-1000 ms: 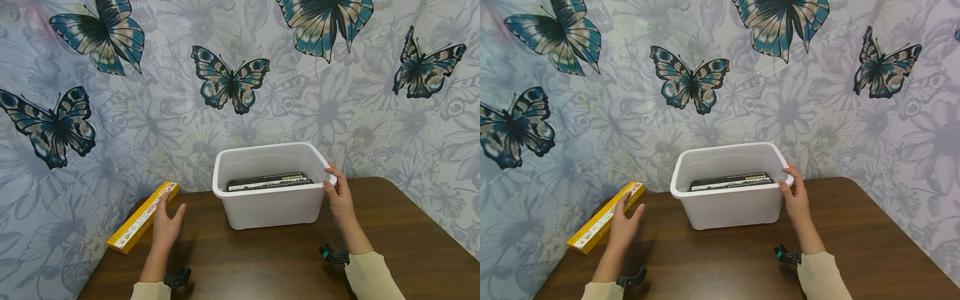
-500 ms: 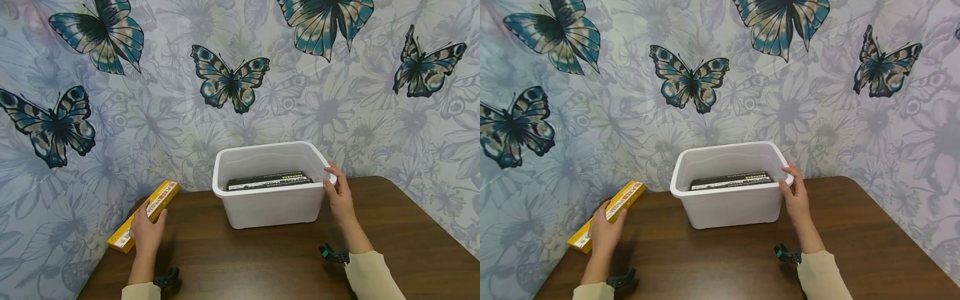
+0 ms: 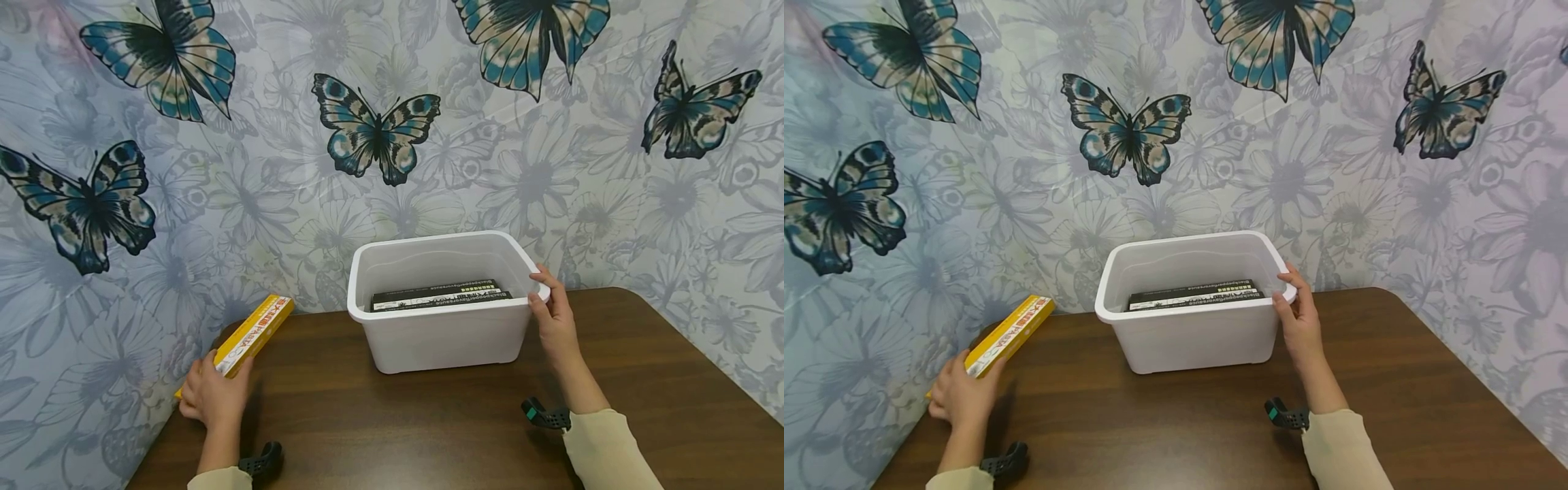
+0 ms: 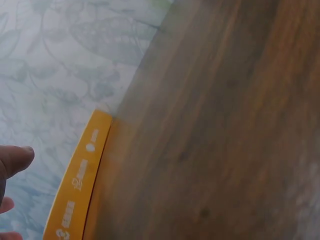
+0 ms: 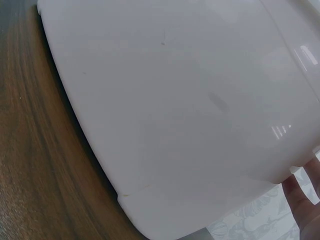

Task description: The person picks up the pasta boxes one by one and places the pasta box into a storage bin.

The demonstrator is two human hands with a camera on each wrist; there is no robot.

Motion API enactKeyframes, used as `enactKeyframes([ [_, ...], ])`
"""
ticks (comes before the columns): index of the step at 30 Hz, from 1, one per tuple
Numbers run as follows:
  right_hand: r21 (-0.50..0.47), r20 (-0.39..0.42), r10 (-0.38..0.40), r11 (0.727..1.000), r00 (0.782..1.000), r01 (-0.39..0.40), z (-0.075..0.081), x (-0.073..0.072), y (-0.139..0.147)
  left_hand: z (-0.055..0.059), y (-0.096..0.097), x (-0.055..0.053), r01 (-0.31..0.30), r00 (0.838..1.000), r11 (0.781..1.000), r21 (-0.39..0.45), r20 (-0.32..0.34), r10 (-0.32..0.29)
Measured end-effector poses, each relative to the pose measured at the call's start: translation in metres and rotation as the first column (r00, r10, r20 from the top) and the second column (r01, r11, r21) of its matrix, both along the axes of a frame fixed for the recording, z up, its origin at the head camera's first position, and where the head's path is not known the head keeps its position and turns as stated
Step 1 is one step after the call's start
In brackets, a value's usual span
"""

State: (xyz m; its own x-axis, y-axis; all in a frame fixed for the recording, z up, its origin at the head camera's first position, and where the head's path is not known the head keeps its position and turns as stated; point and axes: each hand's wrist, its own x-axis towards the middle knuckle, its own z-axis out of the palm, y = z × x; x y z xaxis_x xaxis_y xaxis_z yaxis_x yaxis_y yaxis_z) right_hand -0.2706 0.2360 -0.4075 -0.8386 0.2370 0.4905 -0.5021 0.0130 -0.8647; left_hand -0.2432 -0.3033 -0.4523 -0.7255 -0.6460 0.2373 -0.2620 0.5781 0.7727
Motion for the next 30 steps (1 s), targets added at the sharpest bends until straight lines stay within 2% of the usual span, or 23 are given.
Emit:
enactKeyframes([
  [9,0.006,0.003,0.001,1.0,1.0,-0.001,-0.002,0.0,0.0,-0.011,-0.012,0.002,-0.064,0.998,0.995,0.078,0.032,0.062],
  [13,0.008,0.003,0.003,1.0,1.0,-0.003,-0.002,0.0,0.0,-0.013,-0.015,0.003,-0.078,0.997,0.993,0.088,0.026,0.076],
  [19,0.016,0.011,0.004,1.0,1.0,-0.004,-0.001,0.0,0.0,-0.018,-0.022,0.007,-0.087,0.995,0.987,0.132,0.064,0.079],
  [25,0.021,0.015,0.001,1.0,1.0,-0.001,0.0,0.001,0.0,-0.021,-0.024,0.007,-0.095,0.995,0.987,0.13,0.046,0.09],
  [30,0.022,0.018,-0.001,1.0,1.0,0.001,0.0,0.001,0.0,-0.022,-0.024,0.006,-0.082,0.994,0.993,0.079,0.078,0.076],
])
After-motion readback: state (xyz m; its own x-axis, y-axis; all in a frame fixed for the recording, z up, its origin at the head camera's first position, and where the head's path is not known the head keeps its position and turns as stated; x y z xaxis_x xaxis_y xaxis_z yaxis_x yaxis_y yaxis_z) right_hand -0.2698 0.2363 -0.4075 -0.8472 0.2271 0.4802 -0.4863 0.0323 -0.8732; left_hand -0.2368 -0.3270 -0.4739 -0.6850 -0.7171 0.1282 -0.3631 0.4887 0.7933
